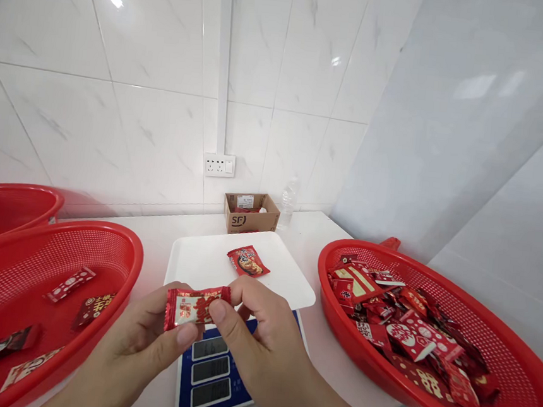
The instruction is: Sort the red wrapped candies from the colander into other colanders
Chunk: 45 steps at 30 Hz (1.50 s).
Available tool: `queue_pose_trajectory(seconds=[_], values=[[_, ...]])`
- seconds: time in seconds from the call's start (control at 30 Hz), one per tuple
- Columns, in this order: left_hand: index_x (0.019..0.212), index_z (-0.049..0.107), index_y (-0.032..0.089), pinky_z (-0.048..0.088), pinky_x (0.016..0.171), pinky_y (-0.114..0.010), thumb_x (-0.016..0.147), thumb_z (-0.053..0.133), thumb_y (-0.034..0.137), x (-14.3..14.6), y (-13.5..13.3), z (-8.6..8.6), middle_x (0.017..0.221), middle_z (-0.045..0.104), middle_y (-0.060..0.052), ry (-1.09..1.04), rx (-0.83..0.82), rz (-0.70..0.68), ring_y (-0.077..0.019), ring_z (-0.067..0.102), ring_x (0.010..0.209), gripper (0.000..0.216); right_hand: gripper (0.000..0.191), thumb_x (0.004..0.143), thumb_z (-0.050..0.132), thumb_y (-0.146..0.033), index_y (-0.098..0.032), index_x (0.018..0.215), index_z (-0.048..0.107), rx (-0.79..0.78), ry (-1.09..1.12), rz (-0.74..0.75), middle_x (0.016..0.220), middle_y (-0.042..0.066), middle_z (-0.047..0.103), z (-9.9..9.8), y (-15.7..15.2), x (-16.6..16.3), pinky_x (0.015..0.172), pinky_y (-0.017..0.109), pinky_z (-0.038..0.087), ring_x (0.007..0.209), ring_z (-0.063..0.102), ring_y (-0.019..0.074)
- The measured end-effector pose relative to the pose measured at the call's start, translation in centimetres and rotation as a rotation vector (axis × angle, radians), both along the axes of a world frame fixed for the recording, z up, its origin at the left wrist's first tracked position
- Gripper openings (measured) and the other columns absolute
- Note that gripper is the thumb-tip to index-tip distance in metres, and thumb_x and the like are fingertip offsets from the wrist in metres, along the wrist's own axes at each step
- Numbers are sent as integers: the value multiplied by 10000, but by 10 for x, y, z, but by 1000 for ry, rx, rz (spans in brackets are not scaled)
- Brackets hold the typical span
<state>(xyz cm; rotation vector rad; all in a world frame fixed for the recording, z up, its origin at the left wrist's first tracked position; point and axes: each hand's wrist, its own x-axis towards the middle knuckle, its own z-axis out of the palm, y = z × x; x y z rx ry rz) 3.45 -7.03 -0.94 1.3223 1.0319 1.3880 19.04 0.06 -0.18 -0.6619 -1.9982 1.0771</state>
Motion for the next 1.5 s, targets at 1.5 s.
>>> queue_pose_trajectory(seconds=[1.5], values=[[774,589,190,410,562,-195,891,560,438,-8,-2,9,703,549,22,146,-11,54,-107,467,637,275,276,891,552,-453,-199,824,639,-79,-58,195,746,-1,585,-1,-13,-1,615,245,411,678,500,136]])
